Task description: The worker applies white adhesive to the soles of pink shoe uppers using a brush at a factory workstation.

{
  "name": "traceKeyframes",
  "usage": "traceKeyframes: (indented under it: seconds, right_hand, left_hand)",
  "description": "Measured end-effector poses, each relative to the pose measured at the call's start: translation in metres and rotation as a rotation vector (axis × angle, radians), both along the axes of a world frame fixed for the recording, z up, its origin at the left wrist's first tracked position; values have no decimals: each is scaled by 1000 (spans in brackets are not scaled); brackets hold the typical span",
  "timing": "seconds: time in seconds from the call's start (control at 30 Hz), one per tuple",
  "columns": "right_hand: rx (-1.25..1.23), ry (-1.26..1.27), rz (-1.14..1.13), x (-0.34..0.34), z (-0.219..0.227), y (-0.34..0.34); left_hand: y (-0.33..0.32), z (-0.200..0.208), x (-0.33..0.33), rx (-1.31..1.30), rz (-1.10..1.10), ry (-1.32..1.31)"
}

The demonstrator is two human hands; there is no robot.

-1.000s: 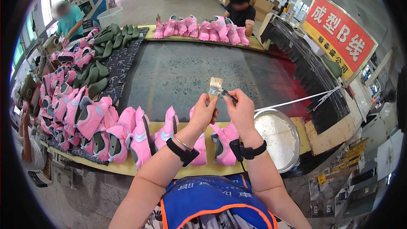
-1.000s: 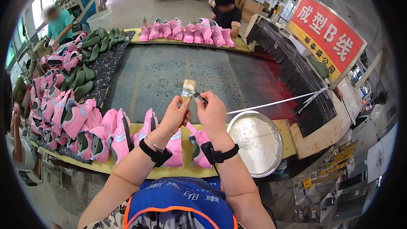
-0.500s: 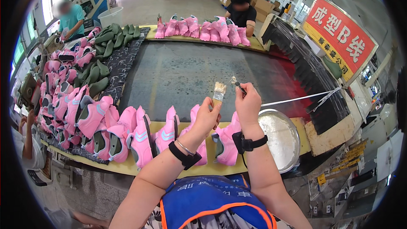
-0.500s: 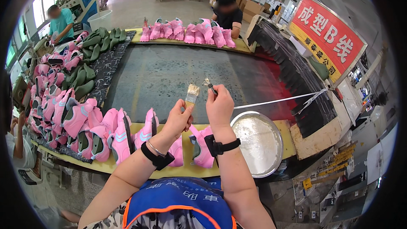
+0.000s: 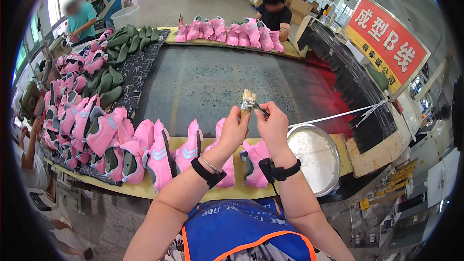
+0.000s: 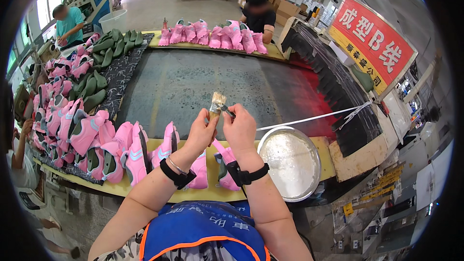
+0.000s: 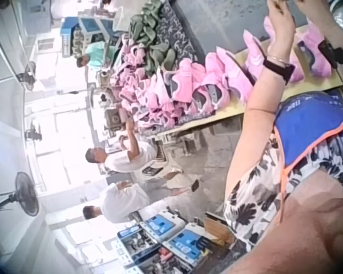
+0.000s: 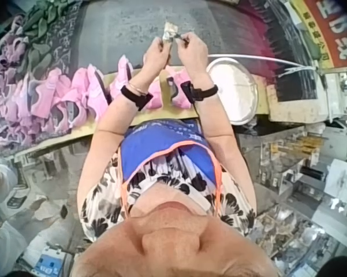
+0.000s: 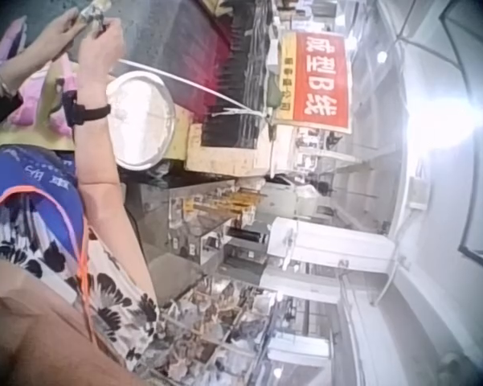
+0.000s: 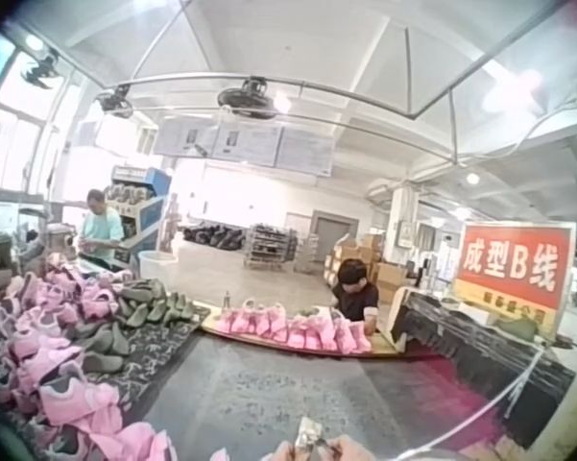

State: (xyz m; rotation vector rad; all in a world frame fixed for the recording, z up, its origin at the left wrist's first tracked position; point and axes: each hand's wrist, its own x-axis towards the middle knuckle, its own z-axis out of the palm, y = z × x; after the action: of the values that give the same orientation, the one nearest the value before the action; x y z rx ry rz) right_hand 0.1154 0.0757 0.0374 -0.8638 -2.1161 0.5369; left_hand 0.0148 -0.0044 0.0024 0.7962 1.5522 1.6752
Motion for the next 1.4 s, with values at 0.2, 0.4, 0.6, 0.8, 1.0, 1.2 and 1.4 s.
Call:
traceKeyframes:
  seconds: [0.2,0.4,0.6,0.8,1.0,1.2,1.4]
  right_hand:
    - [183,24,-178,-4,11,14]
    - [33,15,-84,7,23,10]
    - [-19,-50,0,7,10,-4]
    - [127,38,-39,1,2,-2]
    - [181,113,-207,8,22,21]
    - [21,143,-82,15,25,13]
    - [-170,26,15,12,9,0]
  left_hand:
    - [-1,-4,10,-19,-25,-31]
    - [-3,-5,-5,-44,-1,-10]
    - [-2,-8,-4,-39,18,105]
    - [3,-14,5,-23,-40,53]
    - [3,-28,4,-10,20,277]
    - [6,-33,-16,-114,-41,-108]
    - [10,-29,-9,-52,-19,-69]
